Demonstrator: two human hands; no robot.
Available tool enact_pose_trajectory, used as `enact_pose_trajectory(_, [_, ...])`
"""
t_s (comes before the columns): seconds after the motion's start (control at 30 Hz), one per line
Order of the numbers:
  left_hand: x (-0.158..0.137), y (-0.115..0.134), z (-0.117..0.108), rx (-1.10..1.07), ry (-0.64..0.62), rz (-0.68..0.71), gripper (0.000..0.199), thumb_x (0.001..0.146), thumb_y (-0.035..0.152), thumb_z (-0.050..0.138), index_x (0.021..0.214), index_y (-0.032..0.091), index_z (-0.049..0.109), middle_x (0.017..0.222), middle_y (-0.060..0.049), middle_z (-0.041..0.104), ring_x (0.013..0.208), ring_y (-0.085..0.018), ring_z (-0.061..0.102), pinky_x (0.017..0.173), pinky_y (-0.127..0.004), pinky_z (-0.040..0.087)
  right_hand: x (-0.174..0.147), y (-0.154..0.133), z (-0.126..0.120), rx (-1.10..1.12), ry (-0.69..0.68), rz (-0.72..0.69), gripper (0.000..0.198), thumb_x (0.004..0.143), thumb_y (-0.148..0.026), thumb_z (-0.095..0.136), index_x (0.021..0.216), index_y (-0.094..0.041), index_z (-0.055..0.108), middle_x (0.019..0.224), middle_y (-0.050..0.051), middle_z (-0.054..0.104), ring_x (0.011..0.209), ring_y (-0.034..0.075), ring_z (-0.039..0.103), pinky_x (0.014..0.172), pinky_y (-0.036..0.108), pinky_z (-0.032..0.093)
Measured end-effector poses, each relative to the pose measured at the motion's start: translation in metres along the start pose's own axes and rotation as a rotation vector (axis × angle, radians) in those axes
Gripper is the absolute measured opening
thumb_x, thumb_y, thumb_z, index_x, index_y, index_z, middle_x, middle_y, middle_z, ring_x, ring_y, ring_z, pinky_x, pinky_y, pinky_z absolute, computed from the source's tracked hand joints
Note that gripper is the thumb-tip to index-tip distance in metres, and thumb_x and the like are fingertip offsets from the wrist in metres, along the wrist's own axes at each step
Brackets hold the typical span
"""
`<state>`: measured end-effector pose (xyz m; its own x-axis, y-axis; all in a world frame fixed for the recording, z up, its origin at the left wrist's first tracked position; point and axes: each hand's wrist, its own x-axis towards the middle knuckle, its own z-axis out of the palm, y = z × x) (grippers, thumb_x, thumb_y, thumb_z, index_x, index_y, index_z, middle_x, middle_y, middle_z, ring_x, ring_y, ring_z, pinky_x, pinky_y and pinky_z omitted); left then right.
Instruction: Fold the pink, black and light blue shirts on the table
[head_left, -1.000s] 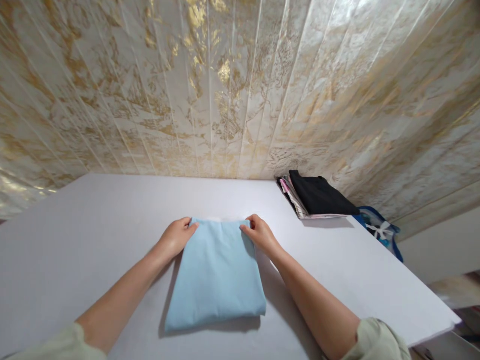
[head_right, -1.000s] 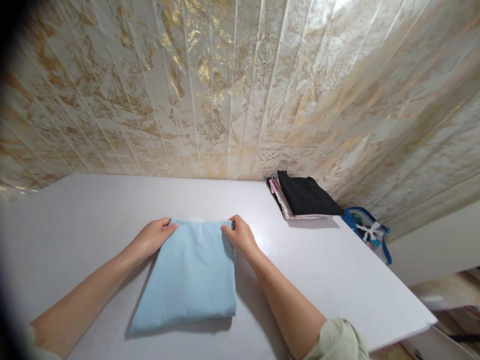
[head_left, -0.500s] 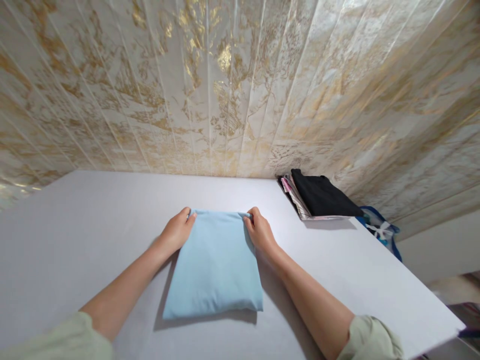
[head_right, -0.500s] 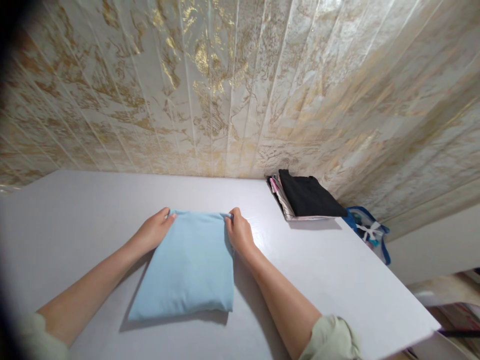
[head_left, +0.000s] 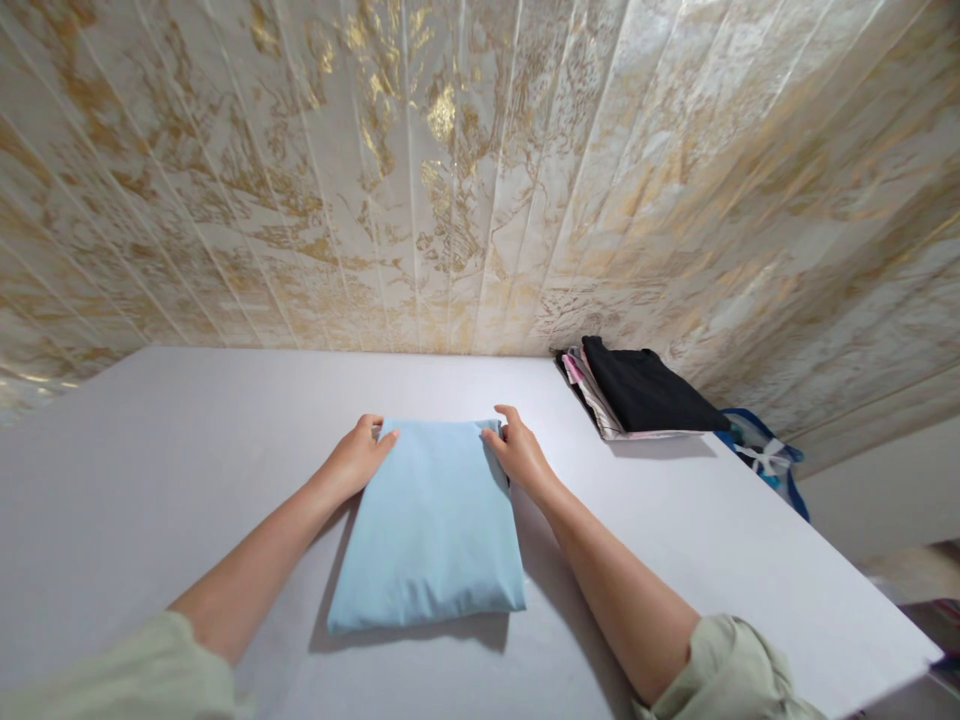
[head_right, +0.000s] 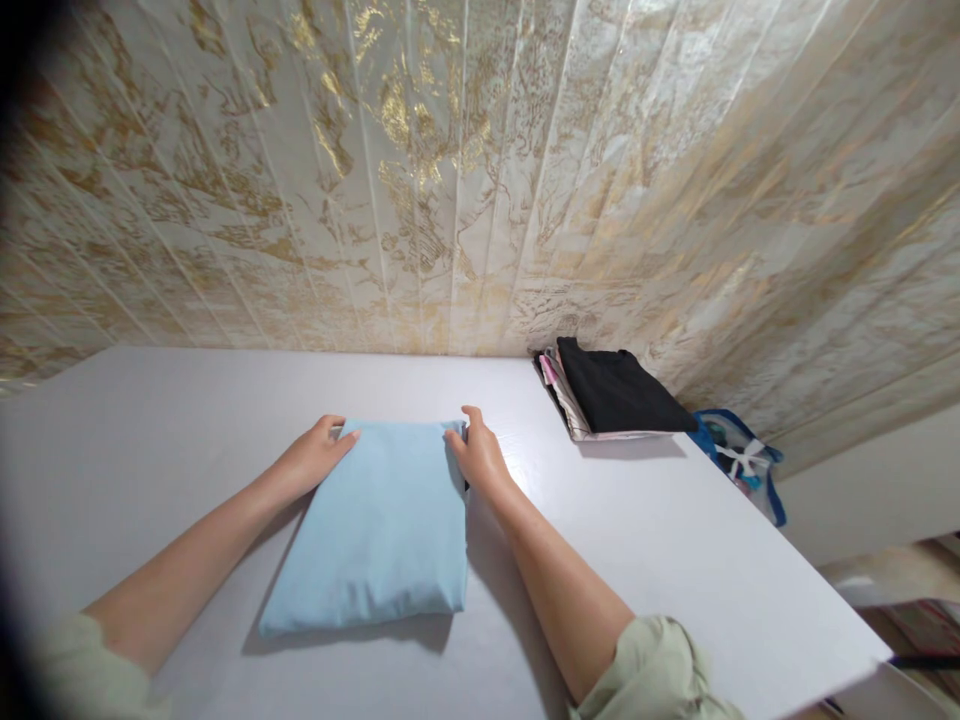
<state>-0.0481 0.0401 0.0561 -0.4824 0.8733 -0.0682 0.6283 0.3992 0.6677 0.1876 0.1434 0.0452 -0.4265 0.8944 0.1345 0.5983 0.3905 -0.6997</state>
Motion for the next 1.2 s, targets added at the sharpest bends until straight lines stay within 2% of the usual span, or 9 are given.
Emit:
enact_pose_trajectory(0.13, [-0.022,-0.002,-0.003,-0.205,-0.028,0.034,0.072,0.082,0.043,0.048,0.144,0.015,0.028,0.07,0.0,0.068,0.058,-0.021,0.063,0.059,-0.029,0.045,-0.011,-0.004,-0.016,0.06,-0.092,0.044,0.071,0.082,-0.027,0.059,0.146,-0.017,0.029,0.074,-0.003,0.059,0.068,0.016,0.057,0.065,0.025,0.041])
enact_pose_trajectory(0.27, [-0.035,-0.001,-0.001,-0.216,0.014,0.113,0.058,0.085,0.039,0.041,0.14,0.021,0.034,0.066,0.004,0.061,0.052,-0.017,0.056,0.055,-0.027,0.041,-0.021,-0.014,-0.025,-0.08,-0.163,0.022,0.079,0.081,-0.021,0.059,0.151,-0.02,0.023,0.073,-0.002,0.061,0.068,0.017,0.058,0.065,0.025,0.039])
enact_pose_trajectory(0.37, [-0.039,-0.001,0.004,-0.188,0.078,0.152,0.042,0.085,0.039,0.038,0.122,0.022,0.049,0.072,0.002,0.06,0.056,-0.016,0.054,0.056,-0.027,0.041,-0.023,-0.017,-0.022,-0.123,-0.112,-0.016,0.07,0.086,-0.018,0.052,0.15,-0.022,0.025,0.08,0.0,0.064,0.071,0.018,0.059,0.066,0.025,0.039])
enact_pose_trajectory(0.47, [-0.041,-0.001,0.007,-0.144,0.138,0.179,0.033,0.085,0.038,0.037,0.108,0.023,0.054,0.076,0.001,0.059,0.061,-0.016,0.055,0.06,-0.027,0.042,-0.023,-0.016,-0.015,-0.255,-0.026,0.003,0.06,0.09,-0.019,0.048,0.147,-0.025,0.03,0.092,0.004,0.067,0.079,0.019,0.062,0.067,0.026,0.039])
enact_pose_trajectory(0.67, [-0.039,-0.002,0.003,-0.086,0.151,0.141,0.036,0.081,0.044,0.043,0.11,0.023,0.052,0.074,0.002,0.059,0.067,-0.018,0.059,0.064,-0.028,0.045,-0.025,-0.02,-0.025,-0.429,-0.023,0.053,0.046,0.092,-0.027,0.05,0.137,-0.023,0.039,0.094,0.007,0.069,0.082,0.021,0.063,0.066,0.028,0.037])
enact_pose_trajectory(0.8, [-0.033,-0.006,0.0,-0.155,0.122,0.03,0.046,0.079,0.047,0.045,0.116,0.02,0.046,0.077,0.0,0.063,0.069,-0.02,0.062,0.065,-0.03,0.046,-0.027,-0.025,-0.033,-0.417,-0.109,0.114,0.027,0.094,-0.036,0.048,0.115,-0.02,0.051,0.089,0.008,0.068,0.078,0.022,0.062,0.063,0.029,0.034])
enact_pose_trajectory(0.9, [-0.028,-0.009,-0.002,-0.156,0.068,-0.034,0.036,0.077,0.046,0.046,0.102,0.02,0.05,0.079,-0.003,0.065,0.072,-0.022,0.064,0.066,-0.031,0.047,-0.026,-0.02,-0.028,-0.39,-0.159,0.097,0.017,0.09,-0.035,0.054,0.096,-0.02,0.054,0.089,0.008,0.067,0.077,0.021,0.06,0.062,0.028,0.032])
enact_pose_trajectory(1.03, [-0.026,-0.013,-0.003,-0.044,0.007,0.043,0.021,0.076,0.044,0.048,0.075,0.023,0.052,0.077,-0.003,0.065,0.076,-0.022,0.064,0.071,-0.031,0.047,-0.021,-0.006,-0.016,-0.227,-0.097,0.005,0.004,0.084,-0.021,0.057,0.082,-0.021,0.053,0.081,0.002,0.064,0.075,0.016,0.057,0.065,0.025,0.034])
enact_pose_trajectory(1.2, [-0.028,-0.017,-0.002,0.078,0.161,0.135,0.022,0.074,0.045,0.05,0.069,0.023,0.055,0.081,-0.005,0.056,0.075,-0.021,0.06,0.076,-0.031,0.048,-0.016,0.003,-0.008,-0.103,0.005,-0.04,0.004,0.084,-0.018,0.054,0.086,-0.021,0.053,0.077,0.0,0.062,0.071,0.015,0.055,0.065,0.024,0.035])
